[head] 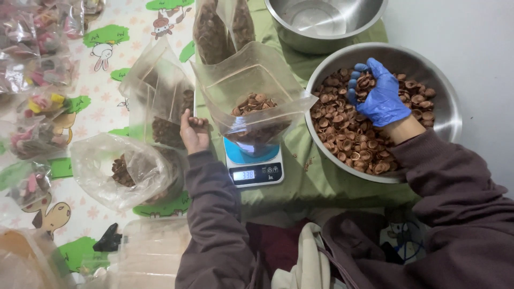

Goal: Packaging brown snacks from a large bowl into plastic bags using a digital scale for weight measurement.

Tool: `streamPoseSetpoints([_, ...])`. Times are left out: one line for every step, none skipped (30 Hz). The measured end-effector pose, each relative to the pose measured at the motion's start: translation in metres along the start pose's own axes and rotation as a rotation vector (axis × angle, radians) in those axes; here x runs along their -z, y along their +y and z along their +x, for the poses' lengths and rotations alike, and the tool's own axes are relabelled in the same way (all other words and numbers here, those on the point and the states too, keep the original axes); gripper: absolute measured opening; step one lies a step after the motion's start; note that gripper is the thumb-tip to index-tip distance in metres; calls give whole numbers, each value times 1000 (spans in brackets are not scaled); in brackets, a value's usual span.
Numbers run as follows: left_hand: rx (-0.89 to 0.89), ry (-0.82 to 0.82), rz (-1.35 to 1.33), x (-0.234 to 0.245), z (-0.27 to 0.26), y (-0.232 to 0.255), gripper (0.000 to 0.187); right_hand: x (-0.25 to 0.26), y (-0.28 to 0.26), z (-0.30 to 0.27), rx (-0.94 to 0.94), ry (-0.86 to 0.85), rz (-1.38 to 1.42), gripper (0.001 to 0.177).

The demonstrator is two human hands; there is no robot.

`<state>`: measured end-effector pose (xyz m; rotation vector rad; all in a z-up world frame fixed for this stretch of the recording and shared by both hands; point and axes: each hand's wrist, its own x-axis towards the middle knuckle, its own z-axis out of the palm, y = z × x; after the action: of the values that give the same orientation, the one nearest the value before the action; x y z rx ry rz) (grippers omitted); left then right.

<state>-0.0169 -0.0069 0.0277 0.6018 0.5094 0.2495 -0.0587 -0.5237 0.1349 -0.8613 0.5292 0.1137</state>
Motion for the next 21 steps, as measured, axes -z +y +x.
streamPoseSetpoints([-2,-4,-6,-2,-2,0,33,3,-2,7,6,-4,-3,32])
streamPoseSetpoints([3,6,-9,-3,-5,0,33,6,-3,13,9,3,15,29])
streamPoseSetpoints([6,14,-14,-5,-7,2,34,7,-6,19,13,6,33,26])
streamPoseSetpoints([0,8,-23,-6,-7,2,34,-5,-15,8,21,-2,29,26])
streamPoseSetpoints([3,13,-23,-4,-7,2,34,-16,-23,-2,-17,-172,73,25])
streamPoseSetpoints([6,17,-23,-4,-7,1,34,-27,-30,-12,-57,-343,117,29])
streamPoseSetpoints([4,18,-25,-2,-4,1,34,-66,-35,-43,-57,-345,114,29])
streamPoseSetpoints([1,14,-31,0,-1,0,34,-104,-40,-73,2,-367,138,30])
streamPoseSetpoints([3,11,-31,4,1,-2,33,-139,-44,-105,59,-383,164,33])
streamPoseSetpoints([5,14,-28,2,-4,0,33,-133,-25,-109,56,-379,166,33])
streamPoseSetpoints([3,20,-34,-2,-8,1,34,-142,-30,-107,81,-388,150,33])
streamPoseSetpoints([1,26,-39,-5,-12,3,35,-160,-37,-121,106,-397,133,33])
streamPoseSetpoints([3,26,-38,-5,-11,3,35,-167,-36,-124,131,-408,116,33])
streamPoseSetpoints([0,21,-33,-5,-10,3,34,-174,-34,-127,157,-420,98,33])
streamPoseSetpoints([-3,16,-29,-5,-10,3,34,-181,-33,-130,181,-433,78,33])
streamPoseSetpoints([-3,17,-30,-4,-8,3,34,-186,-31,-131,206,-446,58,33])
streamPoseSetpoints([1,14,-23,-2,-6,3,34,-192,-30,-133,230,-459,36,34])
streamPoseSetpoints([4,10,-16,0,-4,3,34,-198,-28,-134,253,-472,15,34])
streamPoseSetpoints([6,14,-18,0,-3,2,34,-202,-26,-135,276,-484,-8,34])
streamPoseSetpoints([7,14,-24,0,-2,2,34,-206,-23,-136,298,-497,-30,34])
streamPoseSetpoints([7,15,-32,1,0,2,34,-211,-21,-136,320,-511,-54,34])
